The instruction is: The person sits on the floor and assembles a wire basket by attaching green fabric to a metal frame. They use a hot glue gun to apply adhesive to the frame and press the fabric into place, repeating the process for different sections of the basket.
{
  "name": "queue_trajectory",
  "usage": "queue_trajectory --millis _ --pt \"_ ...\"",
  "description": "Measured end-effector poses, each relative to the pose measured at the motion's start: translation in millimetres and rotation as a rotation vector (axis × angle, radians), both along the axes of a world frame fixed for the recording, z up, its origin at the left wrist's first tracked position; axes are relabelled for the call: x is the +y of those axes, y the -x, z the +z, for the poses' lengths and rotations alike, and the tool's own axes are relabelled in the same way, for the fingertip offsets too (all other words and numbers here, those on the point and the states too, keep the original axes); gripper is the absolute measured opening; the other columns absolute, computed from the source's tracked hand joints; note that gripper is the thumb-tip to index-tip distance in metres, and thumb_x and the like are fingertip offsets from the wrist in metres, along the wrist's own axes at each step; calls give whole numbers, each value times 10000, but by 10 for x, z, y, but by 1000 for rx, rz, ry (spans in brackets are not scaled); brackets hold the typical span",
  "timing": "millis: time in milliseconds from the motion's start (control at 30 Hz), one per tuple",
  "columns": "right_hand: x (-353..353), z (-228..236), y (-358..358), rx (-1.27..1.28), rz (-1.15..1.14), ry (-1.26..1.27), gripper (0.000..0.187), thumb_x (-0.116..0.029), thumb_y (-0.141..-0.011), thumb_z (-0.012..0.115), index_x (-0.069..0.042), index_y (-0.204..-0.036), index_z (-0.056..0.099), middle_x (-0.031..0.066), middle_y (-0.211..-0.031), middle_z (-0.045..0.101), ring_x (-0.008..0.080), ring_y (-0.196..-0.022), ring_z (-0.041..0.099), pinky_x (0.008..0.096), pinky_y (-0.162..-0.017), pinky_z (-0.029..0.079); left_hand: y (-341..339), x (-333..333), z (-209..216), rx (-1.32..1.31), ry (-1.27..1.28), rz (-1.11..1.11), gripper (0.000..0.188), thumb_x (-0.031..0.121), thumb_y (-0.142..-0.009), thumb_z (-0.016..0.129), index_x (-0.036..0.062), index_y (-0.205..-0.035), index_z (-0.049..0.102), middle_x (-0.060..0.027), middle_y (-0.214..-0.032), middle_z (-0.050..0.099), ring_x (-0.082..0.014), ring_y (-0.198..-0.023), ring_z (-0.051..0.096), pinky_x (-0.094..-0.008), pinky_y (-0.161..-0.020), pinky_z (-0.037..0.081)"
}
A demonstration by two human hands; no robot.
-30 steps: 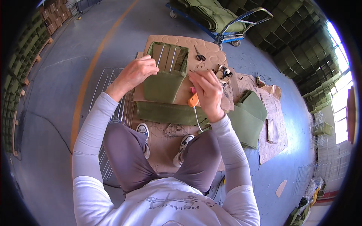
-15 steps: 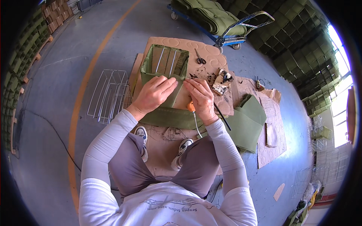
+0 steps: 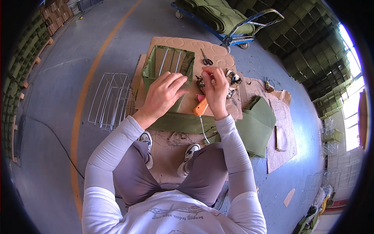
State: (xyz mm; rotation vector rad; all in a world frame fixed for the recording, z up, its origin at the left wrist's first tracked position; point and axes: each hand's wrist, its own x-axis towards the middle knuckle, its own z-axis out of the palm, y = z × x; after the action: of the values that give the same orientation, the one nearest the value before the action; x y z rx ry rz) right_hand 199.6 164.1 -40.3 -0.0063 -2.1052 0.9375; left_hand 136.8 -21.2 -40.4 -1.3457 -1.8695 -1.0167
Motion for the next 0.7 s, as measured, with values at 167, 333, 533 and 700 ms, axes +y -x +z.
queue_trajectory --millis 167,333,533,700 --pt "93 -8 400 -254 -78 255 406 -358 -924 644 45 -900 684 172 -764 670 269 -690 651 375 -665 500 -22 68 58 -118 -11 12 293 91 -718 809 26 -964 663 -71 -924 606 -241 -849 626 -362 -730 532" --pt "30 -39 512 -412 -39 207 477 -417 -867 663 54 -804 693 192 -640 634 289 -614 638 396 -652 497 -1 52 35 -244 -18 -11 197 72 -746 790 16 -893 672 -69 -875 580 -233 -788 606 -355 -683 499" --pt "-22 -90 468 -355 -107 119 425 -365 -846 614 47 -754 665 226 -652 628 367 -650 653 442 -658 495 -39 26 96 -398 -3 -58 94 34 -806 733 -5 -833 652 -72 -811 560 -229 -709 564 -358 -622 441" --pt "-51 -112 404 -286 -164 153 374 -333 -854 643 33 -776 647 207 -689 646 375 -667 649 449 -657 488 3 40 94 -415 30 -39 107 37 -813 725 -19 -812 635 -77 -795 559 -231 -680 567 -359 -623 444"
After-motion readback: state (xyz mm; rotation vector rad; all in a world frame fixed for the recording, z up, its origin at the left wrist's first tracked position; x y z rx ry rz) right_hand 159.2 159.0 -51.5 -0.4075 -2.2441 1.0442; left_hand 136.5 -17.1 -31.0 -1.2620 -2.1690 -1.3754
